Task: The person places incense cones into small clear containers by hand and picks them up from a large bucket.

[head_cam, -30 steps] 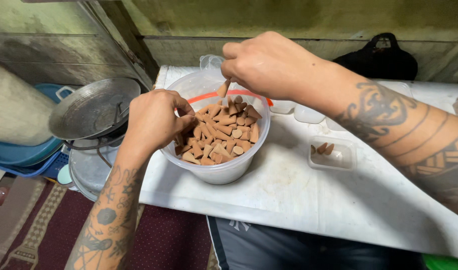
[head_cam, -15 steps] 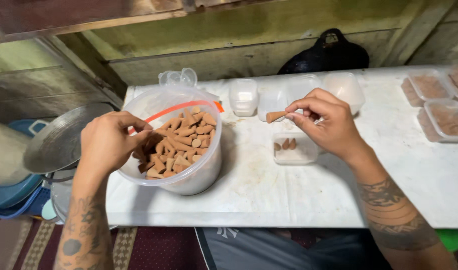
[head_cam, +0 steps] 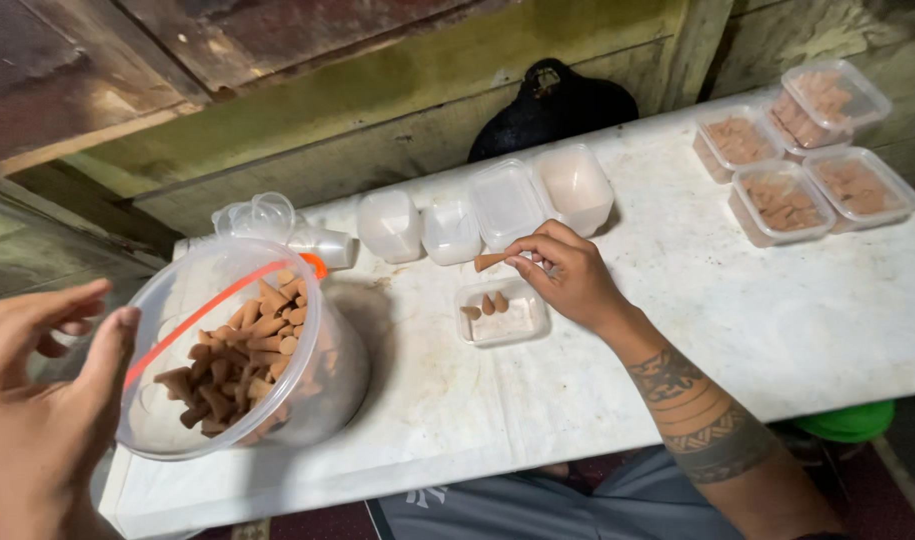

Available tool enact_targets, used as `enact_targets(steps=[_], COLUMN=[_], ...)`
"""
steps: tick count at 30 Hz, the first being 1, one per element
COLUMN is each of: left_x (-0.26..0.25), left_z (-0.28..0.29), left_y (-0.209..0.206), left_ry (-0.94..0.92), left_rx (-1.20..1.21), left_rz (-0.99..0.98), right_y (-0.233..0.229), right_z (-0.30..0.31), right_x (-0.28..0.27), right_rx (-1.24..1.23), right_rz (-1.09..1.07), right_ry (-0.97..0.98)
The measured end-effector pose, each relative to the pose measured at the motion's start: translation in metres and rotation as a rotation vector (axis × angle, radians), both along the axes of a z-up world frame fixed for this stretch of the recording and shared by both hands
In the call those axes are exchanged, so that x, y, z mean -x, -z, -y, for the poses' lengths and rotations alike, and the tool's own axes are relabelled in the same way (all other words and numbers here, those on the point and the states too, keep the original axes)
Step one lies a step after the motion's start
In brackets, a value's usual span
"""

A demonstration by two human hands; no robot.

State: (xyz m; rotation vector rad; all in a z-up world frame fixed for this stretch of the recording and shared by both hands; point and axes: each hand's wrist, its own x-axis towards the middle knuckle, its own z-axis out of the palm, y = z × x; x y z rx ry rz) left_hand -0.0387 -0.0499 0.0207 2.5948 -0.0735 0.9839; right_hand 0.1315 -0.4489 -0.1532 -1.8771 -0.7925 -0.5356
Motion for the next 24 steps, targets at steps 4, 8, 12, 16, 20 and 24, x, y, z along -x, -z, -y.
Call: enact_targets(steps=[4,8,12,16,20,24], left_x=[0.003,-0.035,-0.102,-0.136,-0.132,-0.125], left_z=[0.094,0.163,0.196,0.199,0.196,0.193], left_y=[0.002,0.033,0.101,0.148,0.157,0.160], left_ry=[0.150,0.431,0.581,0.538,0.526,0.532], left_rx=[0.039,-0.014,0.258,0.505,0.512,0.439], left_rz=[0.196,0.255,0.186,0.136,0.080,0.063], right_y=[0.008,0.021,0.032,0.030,0.030,0.026], right_z=[0.003,0.006,0.007,0.007,0.005,-0.002], right_x=[0.002,-0.003,-0.014,-0.014,-0.011,-0.005], right_rx=[0.047,0.028,-0.028,-0.024,-0.002,0.026], right_rz=[0.031,-0.001,-0.055,-0.057,-0.075,-0.082], right_ry=[-0.016,0.029,0.117,0.120,0.135,0.115])
